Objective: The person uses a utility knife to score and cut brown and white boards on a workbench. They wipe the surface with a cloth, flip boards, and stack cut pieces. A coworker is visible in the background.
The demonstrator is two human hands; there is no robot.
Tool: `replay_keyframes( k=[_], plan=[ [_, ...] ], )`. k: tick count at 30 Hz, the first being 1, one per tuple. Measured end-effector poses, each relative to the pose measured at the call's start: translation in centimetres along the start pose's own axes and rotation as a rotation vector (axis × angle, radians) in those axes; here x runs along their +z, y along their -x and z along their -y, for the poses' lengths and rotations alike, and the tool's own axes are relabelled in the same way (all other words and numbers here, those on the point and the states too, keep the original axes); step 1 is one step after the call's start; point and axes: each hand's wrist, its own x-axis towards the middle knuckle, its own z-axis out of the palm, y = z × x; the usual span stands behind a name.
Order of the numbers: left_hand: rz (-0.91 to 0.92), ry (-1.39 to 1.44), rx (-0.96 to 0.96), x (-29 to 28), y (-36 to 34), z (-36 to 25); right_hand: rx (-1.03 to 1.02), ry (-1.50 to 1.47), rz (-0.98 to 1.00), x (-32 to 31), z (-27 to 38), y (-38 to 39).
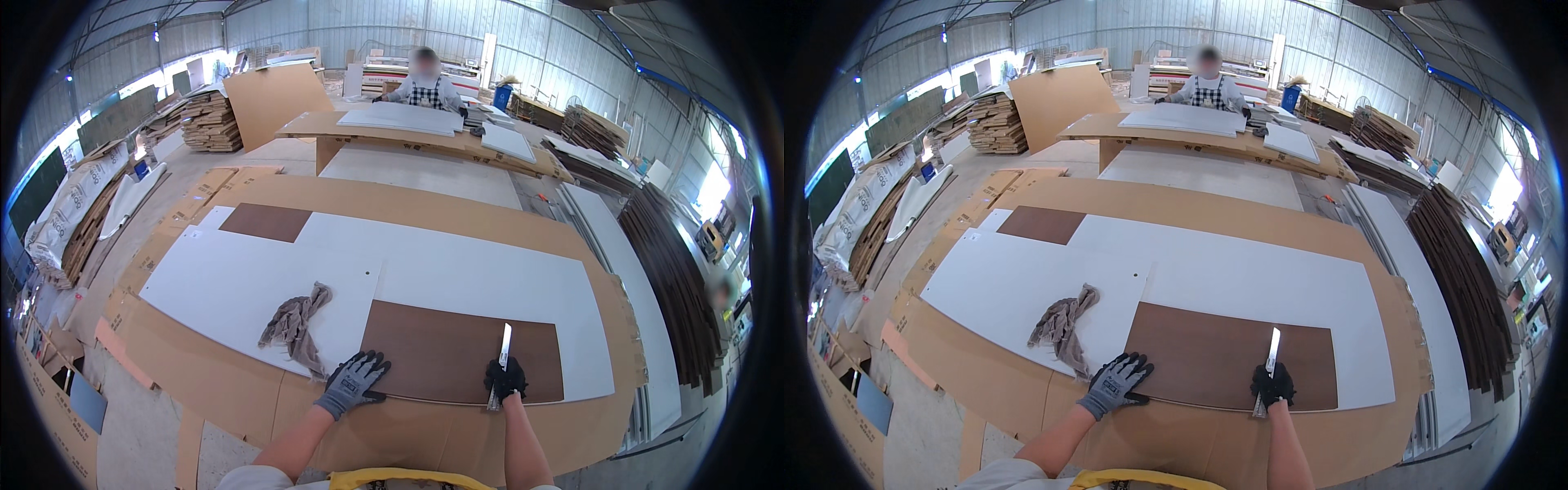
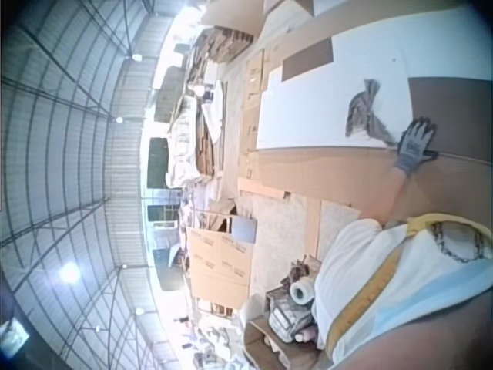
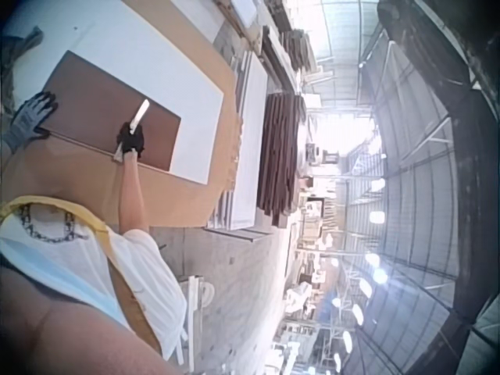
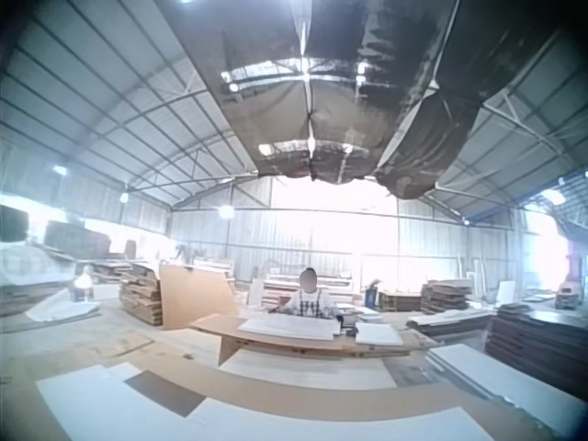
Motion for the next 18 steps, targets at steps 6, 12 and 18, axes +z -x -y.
replay_keyframes(
  k=[6, 12, 18],
  plan=[
    [0.067, -0.016, -0.017, 0.1, 0.0, 0.1, 0.023, 0.051, -0.015, 0.4, 0.8, 0.4],
    [0.07, -0.018, -0.016, 0.2, -0.2, 0.0, 0.011, -0.041, 0.024, -0.5, -0.4, -0.5],
    [0.007, 0.007, -0.011, 0.4, 0.1, 0.3, 0.004, 0.051, -0.025, 0.4, 0.7, 0.4]
  ],
)
